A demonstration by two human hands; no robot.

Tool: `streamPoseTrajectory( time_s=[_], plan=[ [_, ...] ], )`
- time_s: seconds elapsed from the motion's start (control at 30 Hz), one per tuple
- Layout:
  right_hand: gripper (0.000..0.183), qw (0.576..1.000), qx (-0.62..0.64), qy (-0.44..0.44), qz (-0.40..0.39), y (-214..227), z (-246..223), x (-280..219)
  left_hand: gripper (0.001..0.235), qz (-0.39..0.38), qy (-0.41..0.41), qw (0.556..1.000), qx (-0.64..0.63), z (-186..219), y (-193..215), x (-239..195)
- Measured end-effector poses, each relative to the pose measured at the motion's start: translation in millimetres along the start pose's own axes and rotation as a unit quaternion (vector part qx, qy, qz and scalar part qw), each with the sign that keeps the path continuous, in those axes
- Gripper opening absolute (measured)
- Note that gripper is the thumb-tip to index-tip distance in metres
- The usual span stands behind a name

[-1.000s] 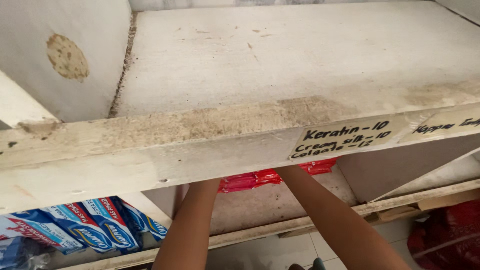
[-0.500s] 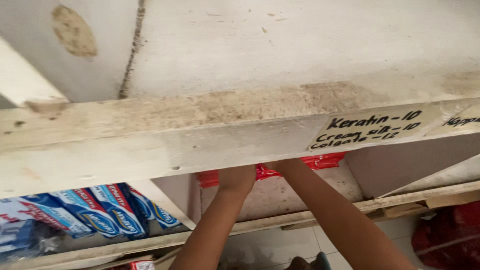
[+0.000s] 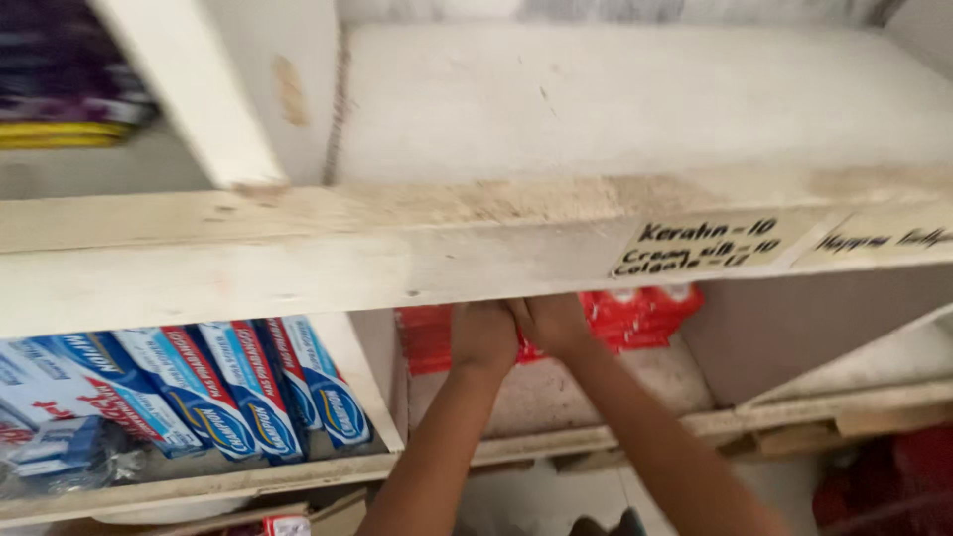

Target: The person takes small red packets of detergent from a cardboard box and places them onto a shelf, organizing them into stacks.

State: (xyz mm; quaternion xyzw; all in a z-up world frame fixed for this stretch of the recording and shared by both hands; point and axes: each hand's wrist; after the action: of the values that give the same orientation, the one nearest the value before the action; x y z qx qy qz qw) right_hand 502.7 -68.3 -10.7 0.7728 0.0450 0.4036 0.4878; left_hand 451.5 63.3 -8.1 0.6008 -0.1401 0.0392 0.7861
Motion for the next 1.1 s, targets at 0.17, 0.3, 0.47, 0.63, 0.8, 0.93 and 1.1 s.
streamPoseTrajectory(
  time_s=[0.17,0.3,0.47,0.63,0.8,0.93,1.1],
  plan=[
    [0.057,0.965,0.201,-0.13,0.11,43.4,-90.7,-133.6,0.07,-0.049,0.012,0.992,0.114,14.5,28.5,-2.6],
    [0.053,0.917,0.29,-0.258,0.089,46.6,-134.1,-295.2,0.074,0.087,-0.058,0.994,-0.009,19.5,32.9,-82.9],
    [0.059,0.922,0.056,-0.381,0.042,83.3,-45.5,-403.1,0.061,0.128,0.023,0.965,-0.226,-5.4,5.4,-261.0],
    [0.079,0.894,-0.023,-0.415,0.166,83.0,-23.8,-406.0,0.028,0.199,0.281,0.932,-0.109,-63.6,-56.3,-455.0],
    [0.063,0.929,0.217,-0.287,0.088,38.8,-67.8,-429.2,0.012,0.17,0.402,0.889,-0.141,-146.0,-105.7,-590.3],
    [0.044,0.792,0.586,-0.157,-0.067,-12.8,-172.5,-465.1,0.013,0.129,0.522,0.833,-0.134,-212.6,-130.5,-623.7],
    [0.01,0.84,0.52,-0.099,-0.119,21.3,-315.5,-407.4,0.021,0.065,0.503,0.854,-0.115,-263.7,-159.0,-600.1]
  ],
)
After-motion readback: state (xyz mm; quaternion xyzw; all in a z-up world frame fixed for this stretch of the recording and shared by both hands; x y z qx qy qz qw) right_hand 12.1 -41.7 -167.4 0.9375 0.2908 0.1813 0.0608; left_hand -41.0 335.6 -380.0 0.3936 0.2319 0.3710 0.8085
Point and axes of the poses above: each hand's wrist, its own x-axis towards the middle knuckle, its own y-axis out of the back of the hand, z = x × y, and after that the axes turned 4 degrees about -x, right-handed
